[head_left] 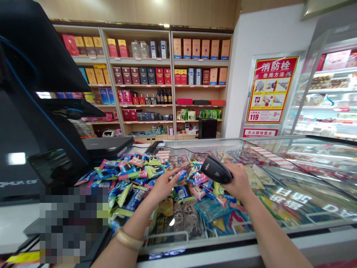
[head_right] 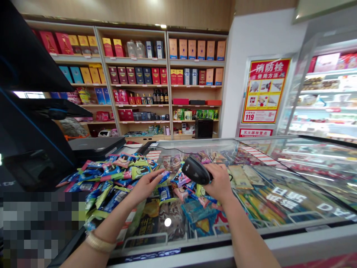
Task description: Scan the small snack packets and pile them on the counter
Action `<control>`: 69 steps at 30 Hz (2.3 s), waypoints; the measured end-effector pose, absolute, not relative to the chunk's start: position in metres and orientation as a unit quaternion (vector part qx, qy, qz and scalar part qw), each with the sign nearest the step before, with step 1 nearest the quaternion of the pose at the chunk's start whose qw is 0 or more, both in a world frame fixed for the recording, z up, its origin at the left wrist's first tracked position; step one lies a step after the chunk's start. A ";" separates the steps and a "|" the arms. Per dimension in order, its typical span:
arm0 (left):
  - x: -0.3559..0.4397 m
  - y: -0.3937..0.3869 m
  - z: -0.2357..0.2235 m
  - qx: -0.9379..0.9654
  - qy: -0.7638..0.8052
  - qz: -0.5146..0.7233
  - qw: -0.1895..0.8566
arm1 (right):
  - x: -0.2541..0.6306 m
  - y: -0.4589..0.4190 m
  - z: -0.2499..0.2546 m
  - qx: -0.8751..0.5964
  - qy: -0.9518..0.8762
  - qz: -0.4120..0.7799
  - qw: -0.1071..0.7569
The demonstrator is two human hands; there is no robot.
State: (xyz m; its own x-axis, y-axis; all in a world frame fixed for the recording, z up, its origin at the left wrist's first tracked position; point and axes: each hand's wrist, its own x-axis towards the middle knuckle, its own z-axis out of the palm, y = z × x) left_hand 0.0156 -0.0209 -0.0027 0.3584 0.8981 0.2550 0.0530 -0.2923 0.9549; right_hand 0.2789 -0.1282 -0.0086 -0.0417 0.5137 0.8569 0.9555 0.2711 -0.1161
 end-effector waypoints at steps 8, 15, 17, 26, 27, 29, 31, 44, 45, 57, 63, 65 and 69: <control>0.018 -0.038 -0.007 0.757 0.327 0.325 0.463 | 0.283 -0.127 -0.012 -0.544 -0.654 -0.292 0.438; 0.033 -0.046 -0.022 0.806 0.255 0.304 0.439 | 0.296 -0.128 -0.012 -0.564 -0.636 -0.312 0.424; 0.037 -0.045 -0.023 0.832 0.257 0.319 0.374 | 0.302 -0.127 -0.012 -0.573 -0.619 -0.317 0.433; 0.003 -0.013 0.002 0.775 0.531 0.329 -0.096 | 0.306 -0.125 -0.016 -0.576 -0.609 -0.327 0.437; -0.001 -0.010 0.000 0.766 0.550 0.313 -0.110 | 0.305 -0.125 -0.016 -0.577 -0.607 -0.328 0.436; -0.005 -0.005 -0.004 0.761 0.572 0.281 -0.121 | 0.305 -0.125 -0.017 -0.579 -0.605 -0.330 0.435; -0.005 -0.003 -0.008 0.767 0.577 0.254 -0.120 | 0.306 -0.124 -0.017 -0.580 -0.605 -0.329 0.435; 0.001 -0.005 -0.001 0.727 0.487 0.466 0.132 | 0.308 -0.124 -0.017 -0.572 -0.611 -0.330 0.437; 0.003 -0.005 0.000 0.695 0.455 0.513 0.216 | 0.307 -0.125 -0.017 -0.564 -0.611 -0.337 0.441; 0.018 -0.022 0.002 0.445 0.342 0.512 0.650 | 0.269 -0.138 -0.001 -0.498 -0.728 -0.261 0.393; 0.021 -0.021 -0.001 0.419 0.325 0.515 0.673 | 0.250 -0.141 0.003 -0.492 -0.766 -0.206 0.360; 0.021 -0.021 -0.002 0.416 0.322 0.514 0.677 | 0.247 -0.141 0.003 -0.495 -0.770 -0.190 0.354; 0.023 -0.021 -0.002 0.411 0.314 0.522 0.678 | 0.246 -0.140 0.002 -0.509 -0.773 -0.161 0.343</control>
